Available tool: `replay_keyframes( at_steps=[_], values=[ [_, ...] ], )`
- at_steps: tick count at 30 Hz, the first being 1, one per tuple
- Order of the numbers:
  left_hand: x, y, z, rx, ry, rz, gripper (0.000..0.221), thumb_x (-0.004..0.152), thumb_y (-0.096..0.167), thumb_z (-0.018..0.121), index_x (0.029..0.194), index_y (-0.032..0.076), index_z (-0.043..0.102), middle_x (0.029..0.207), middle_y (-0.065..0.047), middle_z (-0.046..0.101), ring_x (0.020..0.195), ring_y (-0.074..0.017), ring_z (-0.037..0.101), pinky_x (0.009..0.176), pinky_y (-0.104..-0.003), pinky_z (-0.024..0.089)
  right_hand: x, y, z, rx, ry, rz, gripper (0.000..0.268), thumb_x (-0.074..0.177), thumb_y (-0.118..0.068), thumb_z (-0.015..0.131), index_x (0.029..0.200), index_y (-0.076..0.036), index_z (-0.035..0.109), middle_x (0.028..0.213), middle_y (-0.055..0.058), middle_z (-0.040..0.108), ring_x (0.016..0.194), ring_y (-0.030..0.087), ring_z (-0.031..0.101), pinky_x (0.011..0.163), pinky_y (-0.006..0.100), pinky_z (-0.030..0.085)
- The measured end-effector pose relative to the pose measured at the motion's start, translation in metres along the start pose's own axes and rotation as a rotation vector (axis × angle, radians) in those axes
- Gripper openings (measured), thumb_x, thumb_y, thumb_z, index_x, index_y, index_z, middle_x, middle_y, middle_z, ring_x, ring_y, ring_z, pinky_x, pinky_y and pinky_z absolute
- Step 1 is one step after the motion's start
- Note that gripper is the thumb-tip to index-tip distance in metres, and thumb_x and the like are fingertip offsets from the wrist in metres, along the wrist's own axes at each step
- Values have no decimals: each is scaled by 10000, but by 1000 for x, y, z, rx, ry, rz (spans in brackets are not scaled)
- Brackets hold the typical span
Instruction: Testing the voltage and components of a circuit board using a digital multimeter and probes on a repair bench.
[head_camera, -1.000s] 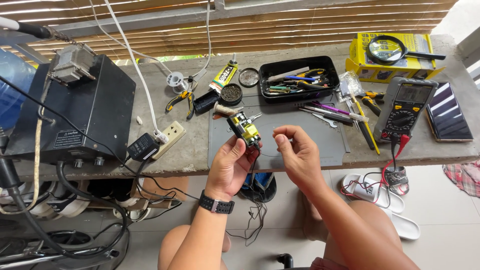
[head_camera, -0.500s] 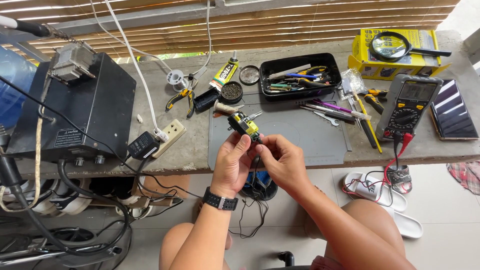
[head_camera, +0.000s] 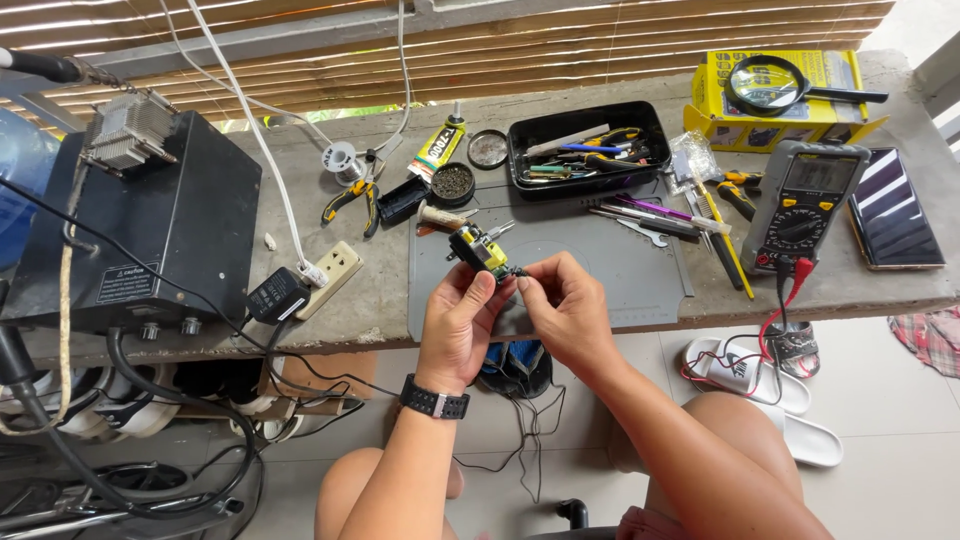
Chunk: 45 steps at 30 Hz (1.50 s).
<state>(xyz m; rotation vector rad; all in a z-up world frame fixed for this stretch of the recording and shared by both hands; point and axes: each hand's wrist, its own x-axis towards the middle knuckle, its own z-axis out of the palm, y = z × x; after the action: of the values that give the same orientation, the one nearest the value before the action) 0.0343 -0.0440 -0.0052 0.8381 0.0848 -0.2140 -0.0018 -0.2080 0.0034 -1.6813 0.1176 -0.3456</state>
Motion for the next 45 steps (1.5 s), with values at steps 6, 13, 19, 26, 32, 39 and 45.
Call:
replay_keyframes(
  at_steps=[6,13,19,26,32,39,45],
  values=[
    [3,-5,-6,-42,-67,13,344,1060,92,831,1382,14,737,1236,-169,808,1148,-338,826,1167,-522,663,3,7,-4,129,-35,54,113,1100,-93,767,1181,-30,813,887,137,823,812,157,727,731,333,622],
    [3,-6,-4,-29,-64,25,346,1084,95,800,1411,9,729,1268,-178,810,1179,-326,811,1174,-513,658,-7,-14,4,235,-96,148,201,1105,-108,740,1268,8,767,898,136,818,778,163,736,695,314,651],
    [2,-1,5,77,-62,3,439,1051,96,847,1455,-26,726,1211,-254,817,1085,-357,846,1108,-533,694,-1,-3,1,170,-91,149,202,1133,-177,763,1234,-8,803,874,117,815,795,115,686,709,322,636],
    [-4,-3,19,179,105,62,434,981,87,927,1369,-32,771,1104,-193,802,989,-290,836,998,-444,728,6,2,-7,47,-56,56,169,1136,-201,779,1190,-44,813,902,140,830,873,168,732,751,378,638],
    [-13,8,39,512,199,168,456,930,227,1011,1309,29,850,1024,-130,803,924,-167,736,905,-383,688,6,-1,-11,27,-30,42,153,1144,-175,755,1196,-39,804,910,159,819,896,195,733,745,402,638],
    [-13,15,41,636,263,201,388,932,266,1003,1213,25,884,921,-90,803,867,-109,657,797,-328,633,7,-8,-4,-48,-19,35,138,1133,-181,765,1135,-56,822,826,159,796,811,216,717,714,408,606],
    [-18,21,37,565,268,158,306,970,221,940,1157,-7,859,828,-128,795,739,-148,730,710,-307,651,21,4,-15,-13,145,107,169,1170,-209,706,1184,-61,786,834,81,762,838,147,635,726,371,571]
  ],
)
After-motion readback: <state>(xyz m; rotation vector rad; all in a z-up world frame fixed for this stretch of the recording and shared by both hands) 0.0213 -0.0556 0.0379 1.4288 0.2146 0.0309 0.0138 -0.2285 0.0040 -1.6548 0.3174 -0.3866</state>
